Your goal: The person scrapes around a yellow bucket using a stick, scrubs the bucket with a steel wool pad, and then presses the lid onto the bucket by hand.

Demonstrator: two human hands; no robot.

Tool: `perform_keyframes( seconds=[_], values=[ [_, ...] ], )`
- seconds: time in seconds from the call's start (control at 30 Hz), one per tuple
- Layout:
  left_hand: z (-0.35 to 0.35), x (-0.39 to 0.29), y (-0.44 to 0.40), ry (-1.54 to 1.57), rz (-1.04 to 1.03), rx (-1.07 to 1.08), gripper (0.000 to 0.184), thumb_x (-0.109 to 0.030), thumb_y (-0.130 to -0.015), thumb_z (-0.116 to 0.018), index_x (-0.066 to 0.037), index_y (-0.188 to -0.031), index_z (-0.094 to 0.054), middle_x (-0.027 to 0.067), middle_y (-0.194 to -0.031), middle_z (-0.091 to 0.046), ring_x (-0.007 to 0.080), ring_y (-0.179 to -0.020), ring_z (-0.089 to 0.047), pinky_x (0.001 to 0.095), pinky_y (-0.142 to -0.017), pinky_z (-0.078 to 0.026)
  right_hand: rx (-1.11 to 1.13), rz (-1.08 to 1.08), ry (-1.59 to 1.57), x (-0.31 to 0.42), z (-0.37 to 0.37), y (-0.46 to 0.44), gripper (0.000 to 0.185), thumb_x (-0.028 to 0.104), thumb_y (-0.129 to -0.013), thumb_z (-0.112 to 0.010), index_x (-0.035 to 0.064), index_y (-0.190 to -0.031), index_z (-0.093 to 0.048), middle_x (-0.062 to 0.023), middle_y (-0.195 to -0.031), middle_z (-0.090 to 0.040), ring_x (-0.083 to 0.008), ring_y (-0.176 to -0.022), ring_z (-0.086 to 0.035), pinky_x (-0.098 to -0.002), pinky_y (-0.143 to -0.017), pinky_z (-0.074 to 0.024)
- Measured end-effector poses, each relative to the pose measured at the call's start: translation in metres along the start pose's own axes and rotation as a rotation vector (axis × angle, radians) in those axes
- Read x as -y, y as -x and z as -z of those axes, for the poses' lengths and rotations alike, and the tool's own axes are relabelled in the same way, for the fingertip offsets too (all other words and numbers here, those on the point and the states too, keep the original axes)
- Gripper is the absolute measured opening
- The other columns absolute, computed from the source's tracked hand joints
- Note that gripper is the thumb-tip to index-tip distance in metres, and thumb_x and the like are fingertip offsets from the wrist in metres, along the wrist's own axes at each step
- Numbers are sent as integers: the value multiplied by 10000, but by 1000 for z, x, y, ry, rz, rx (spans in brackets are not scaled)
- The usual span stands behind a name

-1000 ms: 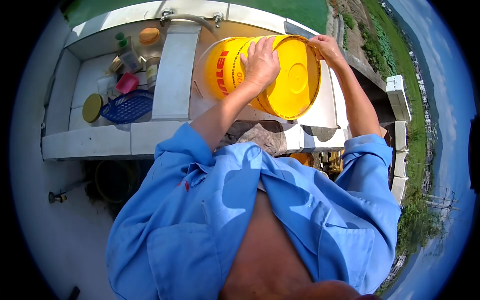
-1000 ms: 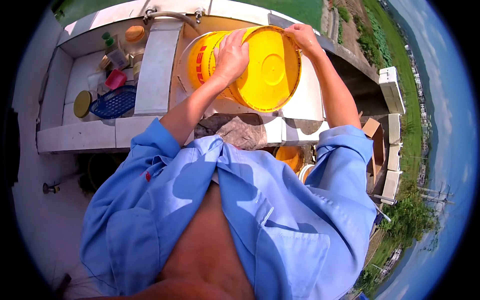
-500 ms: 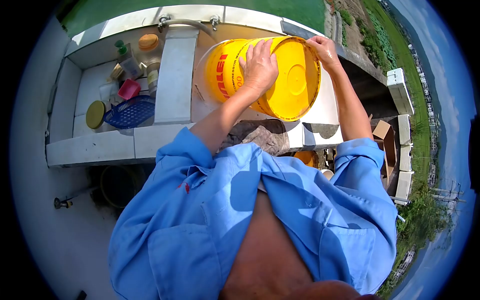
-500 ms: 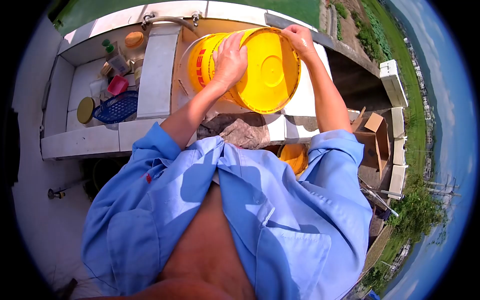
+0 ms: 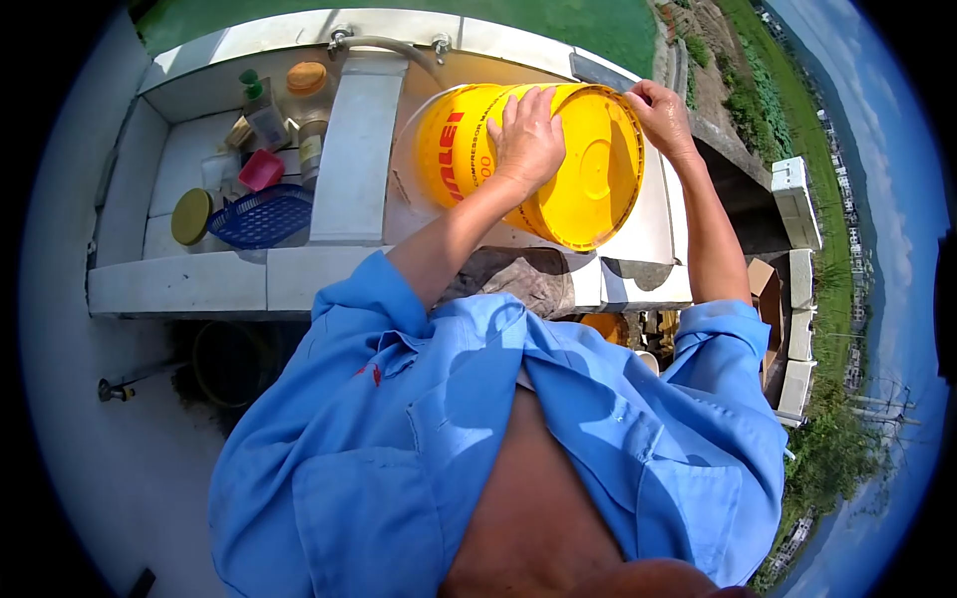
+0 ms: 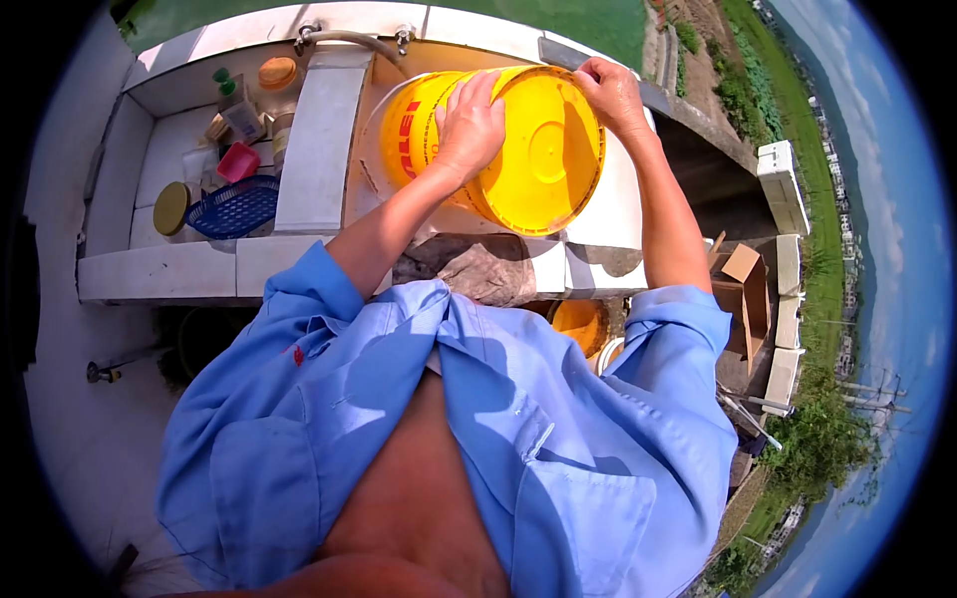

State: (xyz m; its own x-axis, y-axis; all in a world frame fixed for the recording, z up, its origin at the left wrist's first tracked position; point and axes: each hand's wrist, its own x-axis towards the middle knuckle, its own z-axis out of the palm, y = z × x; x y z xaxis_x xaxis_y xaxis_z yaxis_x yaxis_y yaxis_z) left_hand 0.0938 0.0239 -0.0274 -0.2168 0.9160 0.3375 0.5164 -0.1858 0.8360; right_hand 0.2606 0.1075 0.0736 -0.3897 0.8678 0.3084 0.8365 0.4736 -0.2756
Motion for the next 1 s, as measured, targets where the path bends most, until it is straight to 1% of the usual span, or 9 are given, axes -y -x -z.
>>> perform_keyframes(
  seconds=[0.33,0.47,0.53,0.57,0.6,0.67,0.87,0.93,1.0],
  values=[
    [0,-4,0,-8,19,22,443,-259,-882,-416,-110,-1298,-378,121,-1359,-348,347,-1279,-260,629,-989,-152,85,175,520,22,-9,-20,109,102,-755,-549,19,-772,-618,-196,-729,-619,-336,-681,-605,-395,-642,-485],
    [2,-5,0,-4,33,16,441,-253,-884,-418,-115,-1301,-373,124,-1360,-345,342,-1281,-257,627,-991,-147,209,-94,223,-5,-12,-32,110,114,-763,-591,24,-817,-621,-114,-620,-584,-196,-550,-571,-325,-521,-464],
    [6,-5,0,0,32,27,442,-252,-887,-417,-112,-1304,-368,126,-1359,-344,341,-1282,-257,626,-992,-147,251,-459,-685,-12,-14,-25,124,144,-776,-619,20,-781,-613,-35,-572,-526,-102,-463,-457,-248,-427,-378],
    [5,-5,0,-2,33,28,442,-253,-889,-416,-109,-1304,-367,127,-1360,-341,341,-1283,-254,626,-992,-147,149,-459,-701,-2,-16,-17,145,160,-789,-626,19,-760,-608,8,-559,-487,-62,-435,-365,-202,-400,-300],
    [3,-3,-1,-6,34,25,442,-253,-891,-414,-106,-1304,-366,127,-1361,-338,342,-1284,-252,626,-992,-147,182,-443,-698,-12,-18,-19,149,171,-775,-634,24,-767,-610,-4,-567,-507,-75,-459,-418,-230,-427,-359],
    [-2,-1,1,-70,-8,-116,405,-245,-858,-452,-109,-1239,-442,117,-1300,-424,325,-1222,-350,588,-957,-239,46,-193,-163,-11,-18,-20,147,176,-763,-623,30,-766,-610,-66,-595,-568,-160,-496,-528,-301,-492,-440],
    [-10,-4,3,-64,-24,-86,417,-248,-861,-449,-112,-1254,-430,118,-1302,-422,325,-1223,-348,589,-958,-234,-26,95,401,15,-18,-10,171,178,-769,-583,18,-710,-600,-188,-742,-612,-349,-683,-593,-416,-624,-474],
    [-12,-5,3,-77,-18,-137,418,-248,-861,-447,-110,-1255,-428,115,-1303,-422,322,-1223,-347,592,-960,-225,-24,63,393,10,-22,-10,184,194,-776,-578,17,-741,-616,-153,-706,-623,-280,-650,-603,-377,-611,-473],
    [-6,-4,0,-14,8,-64,428,-255,-874,-431,-103,-1274,-405,122,-1333,-379,339,-1255,-293,610,-978,-170,0,-227,-163,6,-25,-9,202,214,-776,-580,21,-779,-638,-106,-662,-613,-194,-613,-579,-326,-601,-463]
  ],
)
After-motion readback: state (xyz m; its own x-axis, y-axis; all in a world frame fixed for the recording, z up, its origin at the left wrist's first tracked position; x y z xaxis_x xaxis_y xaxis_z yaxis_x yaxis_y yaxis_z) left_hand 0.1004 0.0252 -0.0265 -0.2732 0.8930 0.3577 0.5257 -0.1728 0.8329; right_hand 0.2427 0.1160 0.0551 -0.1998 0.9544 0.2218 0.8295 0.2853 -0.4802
